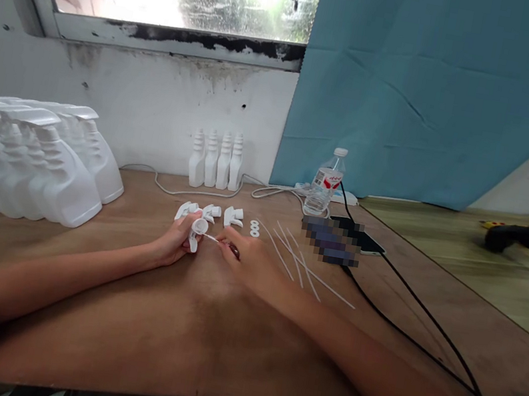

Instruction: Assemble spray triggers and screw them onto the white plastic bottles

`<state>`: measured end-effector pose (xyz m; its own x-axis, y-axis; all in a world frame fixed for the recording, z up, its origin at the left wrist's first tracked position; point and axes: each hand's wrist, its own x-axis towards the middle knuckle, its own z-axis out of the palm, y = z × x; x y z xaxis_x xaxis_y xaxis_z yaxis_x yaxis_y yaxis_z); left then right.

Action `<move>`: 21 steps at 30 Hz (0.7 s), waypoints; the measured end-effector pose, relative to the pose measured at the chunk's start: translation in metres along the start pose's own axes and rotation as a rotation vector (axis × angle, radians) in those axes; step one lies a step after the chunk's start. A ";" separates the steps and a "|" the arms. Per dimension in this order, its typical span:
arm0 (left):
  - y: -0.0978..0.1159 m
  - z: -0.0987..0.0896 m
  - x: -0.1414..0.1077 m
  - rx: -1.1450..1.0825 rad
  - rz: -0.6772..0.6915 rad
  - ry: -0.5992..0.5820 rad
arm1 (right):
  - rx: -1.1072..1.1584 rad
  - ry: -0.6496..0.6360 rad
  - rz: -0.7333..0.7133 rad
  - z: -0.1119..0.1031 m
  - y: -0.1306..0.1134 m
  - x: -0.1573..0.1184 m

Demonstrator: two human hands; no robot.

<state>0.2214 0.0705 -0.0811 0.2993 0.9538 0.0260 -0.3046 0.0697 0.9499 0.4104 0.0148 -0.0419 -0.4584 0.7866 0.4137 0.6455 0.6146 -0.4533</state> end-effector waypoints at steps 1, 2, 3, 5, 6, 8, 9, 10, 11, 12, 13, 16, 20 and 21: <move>-0.001 0.000 0.000 0.007 0.001 -0.007 | 0.039 -0.024 0.015 -0.003 0.001 0.001; -0.002 0.000 0.000 0.012 0.001 -0.013 | 0.059 -0.039 0.029 -0.004 0.001 0.002; -0.002 0.000 0.000 0.015 0.002 -0.018 | 0.060 -0.048 0.037 -0.006 0.001 0.002; -0.002 0.000 -0.001 0.014 0.004 -0.019 | 0.010 -0.029 0.033 -0.005 -0.001 0.000; -0.002 0.000 -0.001 0.010 0.005 -0.017 | -0.028 -0.008 0.022 -0.004 -0.002 -0.002; -0.001 0.001 -0.001 -0.001 0.006 -0.010 | -0.112 0.028 -0.012 0.001 -0.004 -0.005; 0.000 0.001 -0.001 -0.007 0.005 -0.007 | -0.147 0.038 -0.027 0.004 -0.005 -0.007; 0.000 0.001 -0.001 -0.012 0.005 -0.003 | -0.174 0.040 -0.037 0.006 -0.006 -0.008; 0.001 0.001 -0.001 -0.017 0.004 -0.001 | -0.195 0.038 -0.042 0.009 -0.006 -0.009; 0.001 0.001 0.000 -0.021 0.004 0.002 | -0.213 0.036 -0.044 0.010 -0.006 -0.009; 0.001 0.002 0.000 -0.024 0.005 0.004 | -0.228 0.032 -0.044 0.011 -0.005 -0.009; 0.001 0.002 0.000 -0.018 0.009 0.005 | -0.261 0.010 -0.052 0.008 -0.002 -0.007; 0.000 0.004 -0.002 0.009 0.001 -0.014 | -0.246 -0.069 -0.052 -0.002 -0.001 -0.005; 0.000 0.004 -0.002 0.014 -0.002 -0.019 | -0.244 -0.077 -0.050 -0.003 -0.001 -0.005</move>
<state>0.2248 0.0673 -0.0801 0.3173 0.9479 0.0294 -0.2917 0.0680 0.9541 0.4137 0.0099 -0.0415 -0.5325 0.7637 0.3650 0.7448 0.6276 -0.2266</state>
